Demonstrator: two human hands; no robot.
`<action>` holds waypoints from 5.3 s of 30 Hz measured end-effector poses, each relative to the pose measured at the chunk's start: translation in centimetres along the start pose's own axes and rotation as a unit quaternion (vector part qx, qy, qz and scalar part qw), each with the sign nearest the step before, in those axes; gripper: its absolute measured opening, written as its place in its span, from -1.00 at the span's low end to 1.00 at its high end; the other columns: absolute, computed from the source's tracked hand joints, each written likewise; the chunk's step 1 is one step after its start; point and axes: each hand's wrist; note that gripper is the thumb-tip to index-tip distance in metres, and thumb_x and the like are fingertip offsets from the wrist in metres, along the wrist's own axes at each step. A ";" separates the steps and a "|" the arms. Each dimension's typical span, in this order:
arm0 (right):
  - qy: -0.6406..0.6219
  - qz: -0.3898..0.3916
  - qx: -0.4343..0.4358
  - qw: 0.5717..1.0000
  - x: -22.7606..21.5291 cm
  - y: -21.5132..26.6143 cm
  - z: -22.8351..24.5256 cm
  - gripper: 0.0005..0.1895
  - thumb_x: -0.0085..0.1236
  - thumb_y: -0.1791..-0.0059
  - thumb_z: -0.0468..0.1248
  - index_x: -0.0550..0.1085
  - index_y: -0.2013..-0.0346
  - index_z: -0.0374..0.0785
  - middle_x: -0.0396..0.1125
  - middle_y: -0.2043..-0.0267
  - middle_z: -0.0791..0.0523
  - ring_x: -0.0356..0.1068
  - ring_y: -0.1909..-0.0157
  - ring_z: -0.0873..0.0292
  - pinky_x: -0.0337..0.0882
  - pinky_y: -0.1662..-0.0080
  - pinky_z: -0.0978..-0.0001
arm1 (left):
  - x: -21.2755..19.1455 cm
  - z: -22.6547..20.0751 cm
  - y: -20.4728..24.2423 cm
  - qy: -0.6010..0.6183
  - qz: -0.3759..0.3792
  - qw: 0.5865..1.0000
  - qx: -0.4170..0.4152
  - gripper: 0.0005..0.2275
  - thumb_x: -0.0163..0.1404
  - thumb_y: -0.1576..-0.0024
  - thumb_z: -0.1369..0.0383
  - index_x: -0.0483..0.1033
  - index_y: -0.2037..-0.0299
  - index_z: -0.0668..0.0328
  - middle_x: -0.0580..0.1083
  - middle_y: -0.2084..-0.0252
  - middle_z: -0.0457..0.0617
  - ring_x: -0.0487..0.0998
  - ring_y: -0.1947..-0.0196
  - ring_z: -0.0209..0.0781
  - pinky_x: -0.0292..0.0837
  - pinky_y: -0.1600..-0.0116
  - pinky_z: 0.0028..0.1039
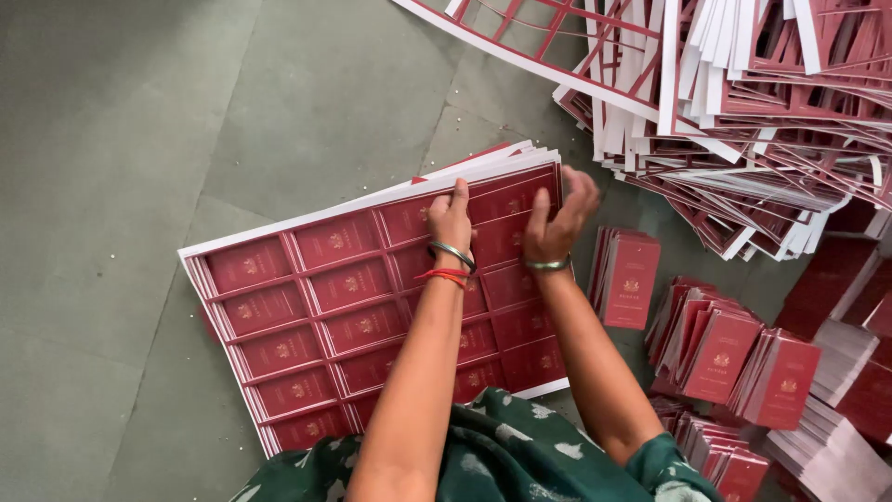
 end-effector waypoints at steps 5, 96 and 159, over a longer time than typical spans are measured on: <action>0.072 0.117 -0.235 0.962 1.6 0.2 2.5 -0.48 0.06 0.14 -0.40 0.49 -0.15 -0.31 0.32 -0.19 -0.01 0.22 -0.27 -0.12 0.18 -0.31 0.01 | 0.1 2.9 -1.9 -0.092 -0.077 0.974 0.193 -0.55 0.06 -0.27 0.08 0.41 0.58 0.26 0.18 0.64 -0.31 0.10 0.57 -0.50 0.04 0.52 -0.48; -0.728 0.161 0.157 0.647 -2.7 -6.5 -2.0 -0.35 -0.41 -0.16 0.18 0.33 0.58 -0.18 0.18 0.70 0.09 0.10 0.59 0.20 0.09 0.31 0.27 | 1.2 1.9 -1.1 0.033 -0.116 0.990 0.074 -0.54 -0.01 -0.20 -0.05 0.31 0.55 0.16 0.19 0.69 -0.25 0.18 0.81 -0.41 0.12 0.76 -0.51; 0.013 0.201 0.247 0.948 -4.2 -1.6 -6.4 -0.20 -0.12 -0.09 0.34 0.27 0.72 -0.28 0.15 0.65 0.21 0.07 0.51 0.29 0.13 0.42 0.25 | -6.4 10.4 4.9 -0.058 0.039 0.949 0.306 -0.67 0.00 -0.26 0.48 0.37 -0.22 0.46 0.48 -0.14 0.09 0.52 -0.14 -0.25 0.47 -0.19 -0.41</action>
Point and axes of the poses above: each hand's wrist, its own y-axis away from the middle knuckle, its own x-axis out of the palm, z = x × y
